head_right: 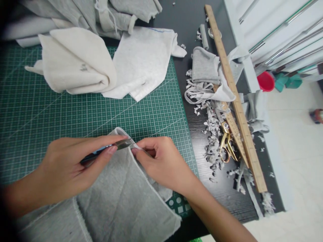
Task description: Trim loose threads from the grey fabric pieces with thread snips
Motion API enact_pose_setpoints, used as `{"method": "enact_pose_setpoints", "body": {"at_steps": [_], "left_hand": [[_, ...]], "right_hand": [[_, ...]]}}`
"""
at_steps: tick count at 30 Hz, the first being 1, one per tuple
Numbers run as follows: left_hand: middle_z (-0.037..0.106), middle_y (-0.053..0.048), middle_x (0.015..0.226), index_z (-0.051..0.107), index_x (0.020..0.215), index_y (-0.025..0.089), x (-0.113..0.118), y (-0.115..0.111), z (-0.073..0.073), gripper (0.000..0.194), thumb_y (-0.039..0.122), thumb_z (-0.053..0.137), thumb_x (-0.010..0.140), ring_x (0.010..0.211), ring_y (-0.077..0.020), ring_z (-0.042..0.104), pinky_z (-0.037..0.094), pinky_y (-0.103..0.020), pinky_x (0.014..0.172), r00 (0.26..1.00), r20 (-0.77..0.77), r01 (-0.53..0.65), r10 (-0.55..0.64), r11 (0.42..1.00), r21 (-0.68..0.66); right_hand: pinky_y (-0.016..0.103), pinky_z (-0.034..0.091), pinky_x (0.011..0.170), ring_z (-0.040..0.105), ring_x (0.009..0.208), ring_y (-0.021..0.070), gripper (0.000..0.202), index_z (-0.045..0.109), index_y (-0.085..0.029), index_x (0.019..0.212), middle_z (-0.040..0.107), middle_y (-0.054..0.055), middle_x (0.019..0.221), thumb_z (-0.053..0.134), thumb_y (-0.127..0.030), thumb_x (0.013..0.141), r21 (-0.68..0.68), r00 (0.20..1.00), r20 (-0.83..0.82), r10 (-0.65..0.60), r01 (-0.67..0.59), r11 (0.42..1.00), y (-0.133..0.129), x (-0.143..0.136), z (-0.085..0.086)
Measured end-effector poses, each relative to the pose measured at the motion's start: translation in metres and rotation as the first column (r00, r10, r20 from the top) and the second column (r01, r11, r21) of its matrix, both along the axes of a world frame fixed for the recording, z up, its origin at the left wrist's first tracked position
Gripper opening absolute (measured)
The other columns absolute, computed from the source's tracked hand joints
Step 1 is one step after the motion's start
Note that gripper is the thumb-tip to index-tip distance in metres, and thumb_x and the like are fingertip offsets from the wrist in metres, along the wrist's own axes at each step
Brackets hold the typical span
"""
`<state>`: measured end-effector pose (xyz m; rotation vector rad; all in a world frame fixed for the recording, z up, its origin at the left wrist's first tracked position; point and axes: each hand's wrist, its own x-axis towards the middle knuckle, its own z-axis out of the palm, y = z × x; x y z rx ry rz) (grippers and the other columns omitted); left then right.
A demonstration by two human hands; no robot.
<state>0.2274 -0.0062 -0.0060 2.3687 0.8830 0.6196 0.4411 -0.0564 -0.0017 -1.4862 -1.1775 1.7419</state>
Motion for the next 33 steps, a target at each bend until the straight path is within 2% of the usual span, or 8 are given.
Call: {"method": "enact_pose_setpoints", "body": {"at_steps": [6,12,17,23,29,33], "left_hand": [[0.076,0.002,0.088,0.062,0.124,0.021,-0.006,0.0,0.0003,0.031,0.018,0.056,0.093,0.059,-0.0098,0.068,0.053,-0.022,0.053,0.998,0.01,0.057,-0.057,0.998,0.005],[0.077,0.0,0.095,0.062,0.125,0.023,-0.0075,-0.0012,-0.0004,0.034,0.017,0.057,0.092,0.072,-0.013,0.073,0.06,-0.024,0.065,0.997,0.001,0.075,-0.076,0.996,0.047],[0.077,-0.001,0.1,0.061,0.127,0.02,-0.0076,-0.005,-0.002,0.037,0.014,0.057,0.091,0.076,-0.0135,0.073,0.061,-0.025,0.068,0.997,-0.005,0.075,-0.075,0.991,0.112],[0.077,0.0,0.095,0.061,0.128,0.018,-0.0064,-0.006,-0.001,0.036,0.015,0.057,0.092,0.072,-0.0124,0.072,0.059,-0.025,0.065,0.996,-0.015,0.086,-0.085,0.983,0.16],[0.075,0.0,0.082,0.062,0.128,0.02,-0.0103,-0.006,0.0031,0.038,0.015,0.058,0.091,0.063,-0.0148,0.069,0.054,-0.029,0.057,0.992,-0.087,0.104,-0.087,0.969,0.224],[0.075,0.0,0.084,0.061,0.128,0.018,-0.0096,-0.0079,0.0032,0.038,0.015,0.057,0.091,0.062,-0.0138,0.068,0.054,-0.028,0.058,0.991,-0.109,0.103,-0.078,0.964,0.245]], "right_hand": [[0.023,0.044,0.061,0.059,0.069,0.0128,0.016,0.08,-0.019,0.088,0.07,0.001,0.074,0.067,-0.029,0.09,0.017,0.999,-0.025,-0.039,0.04,0.999,-0.0053,0.0018,0.0023],[0.023,0.047,0.06,0.061,0.069,0.0139,0.019,0.081,-0.019,0.09,0.071,0.002,0.075,0.067,-0.032,0.091,0.033,0.998,-0.033,-0.052,0.053,0.998,-0.0061,0.003,0.0033],[0.023,0.048,0.062,0.062,0.07,0.0137,0.018,0.081,-0.019,0.091,0.072,0.002,0.075,0.067,-0.031,0.091,0.046,0.997,-0.041,-0.07,0.072,0.996,-0.0085,0.0032,0.0027],[0.022,0.048,0.062,0.061,0.07,0.0129,0.015,0.081,-0.019,0.09,0.072,0.001,0.075,0.07,-0.028,0.089,0.047,0.991,-0.096,-0.089,0.094,0.994,-0.0099,0.0019,0.0028],[0.023,0.047,0.06,0.06,0.069,0.0133,0.017,0.081,-0.018,0.089,0.071,0.002,0.074,0.069,-0.032,0.089,0.042,0.994,-0.062,-0.088,0.09,0.995,-0.0112,0.0026,0.0027],[0.022,0.047,0.06,0.06,0.069,0.0125,0.015,0.081,-0.019,0.089,0.072,0.002,0.075,0.069,-0.029,0.089,0.052,0.993,-0.069,-0.091,0.095,0.994,-0.0117,0.0023,0.0034]]}}
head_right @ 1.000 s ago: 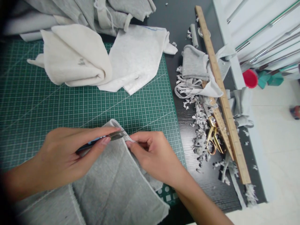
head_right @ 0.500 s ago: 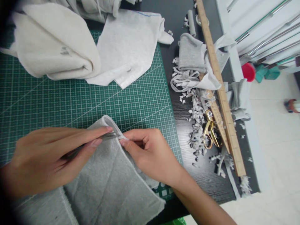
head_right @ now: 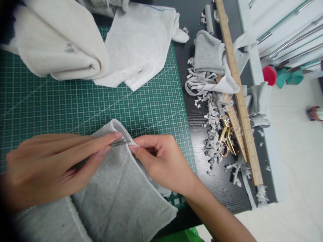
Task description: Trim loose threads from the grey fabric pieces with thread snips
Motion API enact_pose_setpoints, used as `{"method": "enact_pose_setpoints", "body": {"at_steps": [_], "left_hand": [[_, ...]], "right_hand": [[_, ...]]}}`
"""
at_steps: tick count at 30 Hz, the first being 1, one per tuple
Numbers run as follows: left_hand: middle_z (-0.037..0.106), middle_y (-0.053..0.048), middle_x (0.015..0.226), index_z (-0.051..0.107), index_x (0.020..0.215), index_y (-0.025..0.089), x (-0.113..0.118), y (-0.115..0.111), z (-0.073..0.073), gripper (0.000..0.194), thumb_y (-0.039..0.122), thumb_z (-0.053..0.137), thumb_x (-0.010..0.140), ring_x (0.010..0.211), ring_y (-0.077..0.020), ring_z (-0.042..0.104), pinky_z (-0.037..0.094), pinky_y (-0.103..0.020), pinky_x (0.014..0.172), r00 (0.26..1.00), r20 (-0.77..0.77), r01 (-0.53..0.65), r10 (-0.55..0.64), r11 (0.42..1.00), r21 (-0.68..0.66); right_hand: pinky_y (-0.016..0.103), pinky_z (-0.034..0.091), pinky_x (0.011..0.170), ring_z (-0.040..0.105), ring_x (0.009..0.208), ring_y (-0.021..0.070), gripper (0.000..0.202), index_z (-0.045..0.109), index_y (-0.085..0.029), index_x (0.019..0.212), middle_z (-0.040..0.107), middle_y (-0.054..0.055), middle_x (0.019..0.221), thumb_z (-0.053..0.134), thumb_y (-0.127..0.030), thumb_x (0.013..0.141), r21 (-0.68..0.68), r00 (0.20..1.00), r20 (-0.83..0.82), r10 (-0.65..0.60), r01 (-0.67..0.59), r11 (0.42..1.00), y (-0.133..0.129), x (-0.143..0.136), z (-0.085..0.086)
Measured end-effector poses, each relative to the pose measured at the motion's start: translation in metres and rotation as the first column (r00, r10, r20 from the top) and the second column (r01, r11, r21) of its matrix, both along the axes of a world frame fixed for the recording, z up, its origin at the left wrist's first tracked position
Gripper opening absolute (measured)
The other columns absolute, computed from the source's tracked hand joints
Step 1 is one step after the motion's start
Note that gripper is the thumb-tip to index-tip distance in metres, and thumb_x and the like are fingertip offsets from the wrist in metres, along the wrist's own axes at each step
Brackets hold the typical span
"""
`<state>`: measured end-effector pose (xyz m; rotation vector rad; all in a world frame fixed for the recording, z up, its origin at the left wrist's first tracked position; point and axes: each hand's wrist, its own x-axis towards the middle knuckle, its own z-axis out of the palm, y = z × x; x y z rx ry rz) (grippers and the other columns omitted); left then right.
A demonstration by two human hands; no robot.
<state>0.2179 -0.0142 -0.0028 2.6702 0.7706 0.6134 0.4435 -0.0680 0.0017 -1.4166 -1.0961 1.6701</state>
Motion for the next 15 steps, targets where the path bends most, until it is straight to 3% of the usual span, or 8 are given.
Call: {"method": "enact_pose_setpoints", "body": {"at_steps": [6,11,15], "left_hand": [[0.075,0.002,0.084,0.063,0.125,0.02,0.004,-0.001,-0.002,0.034,0.015,0.058,0.092,0.061,-0.0121,0.068,0.054,-0.025,0.056,0.999,0.04,-0.035,0.033,0.999,0.035],[0.076,-0.001,0.089,0.062,0.127,0.014,0.009,-0.005,-0.002,0.035,0.014,0.057,0.093,0.064,-0.0117,0.07,0.055,-0.023,0.056,0.997,0.071,-0.032,0.03,0.999,0.026],[0.077,-0.004,0.099,0.061,0.126,0.01,0.015,-0.01,-0.004,0.033,0.011,0.056,0.094,0.072,-0.0111,0.072,0.06,-0.02,0.068,0.991,0.119,-0.056,0.062,0.997,-0.053]], "right_hand": [[0.02,0.043,0.057,0.055,0.065,0.0103,0.013,0.079,-0.017,0.082,0.068,0.001,0.072,0.07,-0.025,0.088,0.015,0.999,-0.039,-0.011,0.012,1.0,0.0,-0.002,-0.001],[0.019,0.037,0.054,0.046,0.06,0.0081,0.016,0.072,-0.015,0.072,0.059,-0.002,0.064,0.07,-0.021,0.087,0.004,0.999,-0.039,-0.021,0.021,1.0,-0.001,-0.003,-0.001],[0.019,0.035,0.052,0.042,0.059,0.0073,0.018,0.069,-0.014,0.069,0.054,-0.003,0.063,0.071,-0.02,0.086,-0.016,0.997,-0.068,-0.037,0.036,0.999,-0.002,-0.003,0.001]]}}
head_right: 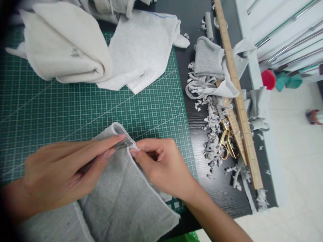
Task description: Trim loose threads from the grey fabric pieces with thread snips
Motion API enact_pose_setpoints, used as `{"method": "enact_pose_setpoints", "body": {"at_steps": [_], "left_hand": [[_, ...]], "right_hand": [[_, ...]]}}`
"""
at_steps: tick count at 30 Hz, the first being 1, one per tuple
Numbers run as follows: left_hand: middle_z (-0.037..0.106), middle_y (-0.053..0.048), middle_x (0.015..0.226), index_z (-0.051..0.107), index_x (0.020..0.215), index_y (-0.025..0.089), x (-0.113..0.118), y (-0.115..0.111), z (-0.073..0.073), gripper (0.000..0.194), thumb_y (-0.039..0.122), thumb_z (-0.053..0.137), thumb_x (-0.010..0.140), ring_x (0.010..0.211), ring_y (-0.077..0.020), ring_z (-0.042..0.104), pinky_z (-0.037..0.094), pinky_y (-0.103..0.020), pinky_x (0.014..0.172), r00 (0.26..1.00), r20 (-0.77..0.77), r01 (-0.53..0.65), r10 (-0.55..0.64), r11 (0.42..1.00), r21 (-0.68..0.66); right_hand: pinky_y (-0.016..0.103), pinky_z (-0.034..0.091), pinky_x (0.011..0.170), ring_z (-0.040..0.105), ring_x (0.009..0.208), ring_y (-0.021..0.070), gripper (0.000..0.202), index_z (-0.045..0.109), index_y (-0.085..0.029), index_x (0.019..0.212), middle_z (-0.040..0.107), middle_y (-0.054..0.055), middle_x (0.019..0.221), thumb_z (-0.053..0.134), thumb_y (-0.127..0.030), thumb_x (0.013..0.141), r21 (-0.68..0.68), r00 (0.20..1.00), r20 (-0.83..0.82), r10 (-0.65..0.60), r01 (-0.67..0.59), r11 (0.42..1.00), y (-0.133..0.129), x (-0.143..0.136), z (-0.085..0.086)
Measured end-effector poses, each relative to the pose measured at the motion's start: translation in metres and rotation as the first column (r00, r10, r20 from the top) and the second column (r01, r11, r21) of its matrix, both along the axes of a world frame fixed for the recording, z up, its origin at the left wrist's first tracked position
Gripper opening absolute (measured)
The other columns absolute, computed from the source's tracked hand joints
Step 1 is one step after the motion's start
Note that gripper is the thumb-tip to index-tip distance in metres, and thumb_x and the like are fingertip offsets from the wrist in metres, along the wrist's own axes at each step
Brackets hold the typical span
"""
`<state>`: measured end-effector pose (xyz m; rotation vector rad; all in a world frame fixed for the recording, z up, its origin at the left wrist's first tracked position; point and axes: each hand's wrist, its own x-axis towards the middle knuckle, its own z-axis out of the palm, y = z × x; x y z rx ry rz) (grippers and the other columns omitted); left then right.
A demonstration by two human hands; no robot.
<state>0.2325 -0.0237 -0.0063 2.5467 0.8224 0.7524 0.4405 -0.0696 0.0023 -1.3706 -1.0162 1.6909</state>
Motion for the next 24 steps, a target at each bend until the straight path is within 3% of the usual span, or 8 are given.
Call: {"method": "enact_pose_setpoints", "body": {"at_steps": [7,12,17,24], "left_hand": [[0.076,0.0,0.102,0.061,0.122,0.016,0.0023,-0.0041,-0.0022,0.026,0.015,0.053,0.097,0.077,-0.008,0.072,0.059,-0.014,0.072,0.988,0.151,0.02,0.03,0.948,-0.317],[0.074,0.003,0.089,0.059,0.127,0.021,-0.0001,-0.0025,-0.0012,0.031,0.016,0.051,0.098,0.066,-0.0066,0.068,0.058,-0.014,0.066,0.986,0.168,0.057,0.014,0.91,-0.411],[0.075,0.0,0.1,0.059,0.125,0.022,-0.0022,0.0004,-0.0003,0.029,0.017,0.049,0.099,0.076,-0.0084,0.071,0.058,-0.015,0.067,0.984,0.172,0.106,-0.037,0.906,-0.409],[0.075,0.0,0.097,0.06,0.118,0.018,-0.0068,0.0043,-0.0019,0.023,0.015,0.048,0.098,0.082,-0.0102,0.072,0.059,-0.018,0.073,0.987,0.132,0.127,-0.097,0.961,-0.247]], "right_hand": [[0.018,0.032,0.052,0.039,0.058,0.0058,0.019,0.067,-0.014,0.068,0.052,-0.004,0.062,0.071,-0.018,0.086,-0.034,0.995,-0.098,0.028,-0.032,0.999,-0.0009,0.0012,0.0007],[0.019,0.031,0.053,0.04,0.058,0.006,0.017,0.07,-0.014,0.069,0.053,-0.003,0.061,0.073,-0.02,0.084,-0.054,0.987,-0.158,0.019,-0.028,0.998,0.0008,-0.001,0.0001],[0.02,0.03,0.054,0.04,0.057,0.006,0.018,0.073,-0.014,0.069,0.053,-0.003,0.06,0.076,-0.026,0.082,-0.115,0.976,-0.217,0.021,-0.047,0.992,0.0022,0.0014,0.0003],[0.021,0.027,0.053,0.038,0.056,0.006,0.015,0.078,-0.015,0.076,0.053,-0.003,0.06,0.079,-0.03,0.079,-0.163,0.962,-0.268,0.053,-0.1,0.982,0.0017,0.0085,-0.0001]]}}
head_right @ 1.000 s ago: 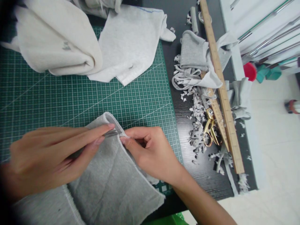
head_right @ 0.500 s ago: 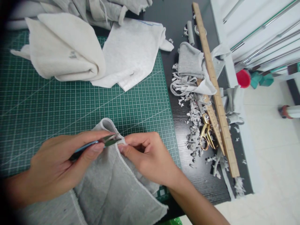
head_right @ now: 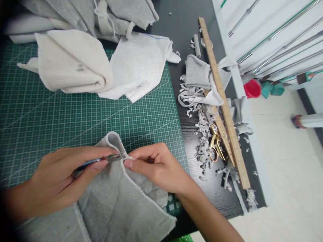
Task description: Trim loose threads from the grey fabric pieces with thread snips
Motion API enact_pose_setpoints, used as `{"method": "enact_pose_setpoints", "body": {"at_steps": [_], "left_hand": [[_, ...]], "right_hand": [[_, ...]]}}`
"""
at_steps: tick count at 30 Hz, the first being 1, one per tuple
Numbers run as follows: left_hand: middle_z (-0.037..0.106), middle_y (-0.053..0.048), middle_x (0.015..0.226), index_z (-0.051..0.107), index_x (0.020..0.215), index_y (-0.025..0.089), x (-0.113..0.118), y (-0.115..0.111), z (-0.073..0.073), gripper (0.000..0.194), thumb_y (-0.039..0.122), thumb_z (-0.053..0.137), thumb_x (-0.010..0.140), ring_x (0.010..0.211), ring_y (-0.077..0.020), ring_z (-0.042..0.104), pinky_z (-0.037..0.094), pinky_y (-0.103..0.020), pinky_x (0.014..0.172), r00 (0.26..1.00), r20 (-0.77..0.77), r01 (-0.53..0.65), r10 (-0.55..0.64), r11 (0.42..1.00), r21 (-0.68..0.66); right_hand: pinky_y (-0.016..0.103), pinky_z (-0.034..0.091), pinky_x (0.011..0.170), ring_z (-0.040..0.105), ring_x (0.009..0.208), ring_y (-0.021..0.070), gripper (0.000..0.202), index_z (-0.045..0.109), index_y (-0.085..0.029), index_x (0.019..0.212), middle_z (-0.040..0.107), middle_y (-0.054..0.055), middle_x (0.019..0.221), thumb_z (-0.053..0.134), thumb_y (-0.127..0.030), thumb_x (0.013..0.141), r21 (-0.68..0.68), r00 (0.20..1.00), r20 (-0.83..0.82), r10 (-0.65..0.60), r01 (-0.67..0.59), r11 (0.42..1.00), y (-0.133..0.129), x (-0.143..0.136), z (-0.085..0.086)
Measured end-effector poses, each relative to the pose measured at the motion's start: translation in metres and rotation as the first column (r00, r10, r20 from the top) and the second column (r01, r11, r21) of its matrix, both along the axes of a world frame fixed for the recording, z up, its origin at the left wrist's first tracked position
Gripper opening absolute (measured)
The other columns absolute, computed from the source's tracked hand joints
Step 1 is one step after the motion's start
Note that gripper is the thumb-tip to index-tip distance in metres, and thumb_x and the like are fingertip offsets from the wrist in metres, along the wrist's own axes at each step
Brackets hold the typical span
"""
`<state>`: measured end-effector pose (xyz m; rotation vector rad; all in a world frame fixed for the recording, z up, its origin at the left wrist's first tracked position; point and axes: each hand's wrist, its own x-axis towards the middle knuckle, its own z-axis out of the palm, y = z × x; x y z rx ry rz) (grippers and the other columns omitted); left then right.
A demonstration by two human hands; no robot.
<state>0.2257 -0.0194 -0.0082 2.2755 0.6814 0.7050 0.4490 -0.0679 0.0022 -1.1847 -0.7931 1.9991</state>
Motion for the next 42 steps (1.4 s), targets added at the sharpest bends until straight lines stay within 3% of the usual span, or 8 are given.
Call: {"method": "enact_pose_setpoints", "body": {"at_steps": [10,16,22,26,29,32,38,42], "left_hand": [[0.074,0.001,0.088,0.061,0.115,0.017,-0.001,-0.006,-0.003,0.023,0.012,0.048,0.097,0.074,-0.01,0.071,0.057,-0.018,0.067,0.999,-0.002,-0.032,0.033,0.991,0.127],[0.074,-0.001,0.086,0.062,0.111,0.013,0.001,-0.006,-0.004,0.023,0.004,0.053,0.092,0.075,-0.0114,0.071,0.058,-0.02,0.065,0.995,0.102,-0.02,0.002,0.985,0.171],[0.073,0.0,0.083,0.062,0.109,0.014,0.002,-0.004,-0.005,0.021,0.004,0.055,0.092,0.07,-0.0106,0.068,0.056,-0.02,0.058,0.989,0.147,-0.012,-0.016,0.982,0.187],[0.073,-0.001,0.083,0.061,0.107,0.013,0.002,-0.004,-0.004,0.019,0.004,0.055,0.092,0.068,-0.0107,0.067,0.054,-0.021,0.056,0.984,0.177,-0.001,-0.033,0.981,0.192],[0.073,-0.001,0.086,0.061,0.11,0.014,0.001,-0.004,-0.002,0.02,0.007,0.055,0.093,0.069,-0.0106,0.067,0.055,-0.021,0.058,0.991,0.136,-0.026,0.005,0.988,0.15],[0.073,-0.001,0.087,0.061,0.109,0.016,0.001,-0.004,0.0,0.02,0.008,0.054,0.093,0.068,-0.0098,0.068,0.056,-0.019,0.059,0.995,0.094,-0.042,0.033,0.994,0.098],[0.073,0.0,0.082,0.061,0.111,0.017,0.001,-0.003,-0.001,0.022,0.009,0.056,0.092,0.069,-0.0116,0.07,0.058,-0.02,0.059,0.994,0.098,-0.053,0.042,0.993,0.106],[0.073,0.001,0.082,0.061,0.112,0.018,0.001,-0.004,0.0,0.023,0.009,0.056,0.092,0.069,-0.0112,0.07,0.059,-0.02,0.061,0.994,0.102,-0.057,0.044,0.99,0.126]], "right_hand": [[0.019,0.033,0.053,0.046,0.061,0.0068,0.019,0.079,-0.014,0.077,0.061,-0.001,0.065,0.079,-0.033,0.079,-0.058,0.997,-0.071,0.009,-0.013,0.998,0.002,0.003,0.0],[0.018,0.037,0.053,0.051,0.062,0.0071,0.019,0.079,-0.015,0.075,0.065,0.0,0.068,0.082,-0.033,0.075,-0.147,0.988,-0.153,0.028,-0.051,0.988,0.003,0.002,0.0],[0.019,0.036,0.05,0.051,0.056,0.0066,0.019,0.078,-0.014,0.074,0.065,-0.002,0.065,0.084,-0.033,0.071,-0.199,0.972,-0.235,0.025,-0.073,0.977,0.0,0.001,-0.005],[0.018,0.032,0.047,0.046,0.052,0.0054,0.02,0.076,-0.013,0.071,0.058,-0.004,0.057,0.083,-0.031,0.071,-0.201,0.961,-0.275,0.039,-0.097,0.975,0.0,-0.002,-0.006],[0.018,0.033,0.048,0.046,0.052,0.0052,0.021,0.075,-0.013,0.07,0.057,-0.004,0.057,0.082,-0.033,0.074,-0.142,0.968,-0.252,0.025,-0.062,0.988,0.0,-0.003,-0.003],[0.018,0.038,0.051,0.05,0.055,0.0058,0.017,0.076,-0.014,0.073,0.064,-0.002,0.063,0.08,-0.03,0.077,0.004,0.991,-0.13,-0.028,0.029,1.0,0.0,-0.003,0.003],[0.02,0.044,0.052,0.057,0.06,0.0096,0.009,0.079,-0.017,0.085,0.071,0.003,0.071,0.079,-0.023,0.078,0.301,0.97,0.174,-0.168,0.11,0.947,-0.005,0.001,0.014],[0.019,0.041,0.048,0.053,0.055,0.0082,0.005,0.078,-0.017,0.079,0.069,0.002,0.068,0.076,-0.021,0.08,0.337,0.962,0.199,-0.19,0.115,0.934,-0.004,-0.001,0.017]]}}
